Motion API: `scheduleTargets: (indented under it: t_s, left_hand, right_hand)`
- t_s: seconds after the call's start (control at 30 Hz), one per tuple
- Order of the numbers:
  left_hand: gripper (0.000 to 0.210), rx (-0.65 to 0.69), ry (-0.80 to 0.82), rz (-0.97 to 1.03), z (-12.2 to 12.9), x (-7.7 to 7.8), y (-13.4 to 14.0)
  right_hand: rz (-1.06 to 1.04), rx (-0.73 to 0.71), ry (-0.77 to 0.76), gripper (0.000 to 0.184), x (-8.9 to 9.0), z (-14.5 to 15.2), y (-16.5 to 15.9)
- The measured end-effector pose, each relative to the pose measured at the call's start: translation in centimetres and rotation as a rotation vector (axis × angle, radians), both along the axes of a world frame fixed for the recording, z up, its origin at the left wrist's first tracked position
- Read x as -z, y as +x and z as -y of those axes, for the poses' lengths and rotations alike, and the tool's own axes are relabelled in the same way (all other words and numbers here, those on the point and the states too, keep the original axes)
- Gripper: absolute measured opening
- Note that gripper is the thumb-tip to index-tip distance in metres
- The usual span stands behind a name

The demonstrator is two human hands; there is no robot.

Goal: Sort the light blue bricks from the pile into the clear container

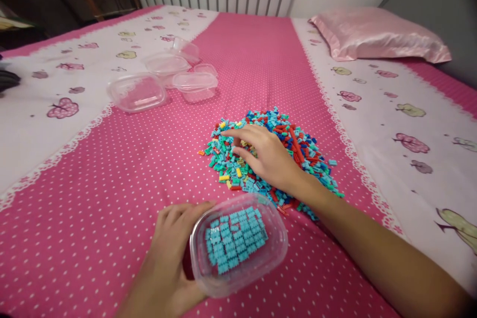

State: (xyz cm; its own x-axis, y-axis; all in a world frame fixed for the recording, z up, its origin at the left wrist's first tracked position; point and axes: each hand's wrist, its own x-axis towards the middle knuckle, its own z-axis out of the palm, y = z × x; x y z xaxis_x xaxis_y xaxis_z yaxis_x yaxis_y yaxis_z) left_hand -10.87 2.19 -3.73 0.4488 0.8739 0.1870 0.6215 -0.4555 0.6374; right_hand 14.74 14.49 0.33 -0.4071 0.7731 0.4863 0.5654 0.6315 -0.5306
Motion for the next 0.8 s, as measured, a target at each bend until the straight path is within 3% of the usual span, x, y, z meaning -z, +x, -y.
scheduleTargets:
  t_s: [0.23,0.43,0.63,0.8]
  left_hand:
    - [0.078,-0.046,0.057,-0.002,0.0,0.0,0.2]
    - [0.07,-0.087,0.069,0.001,-0.1,-0.5,0.7]
    - [0.075,-0.086,0.085,-0.022,-0.1,-0.7,0.8]
    - [0.077,-0.086,0.047,0.016,0.0,-1.0,1.0]
  right_hand:
    - [-0.451,-0.179,-0.403,0.013,-1.9,0.5,-0.1]
    - [-0.541,-0.145,-0.505,0.008,-2.4,0.9,-0.3]
    - [-0.44,-0.194,-0.498,0.009,-3.5,2.1,-0.7]
    - [-0.115,-0.28,-0.353,0.016,-5.3,4.8,-0.9]
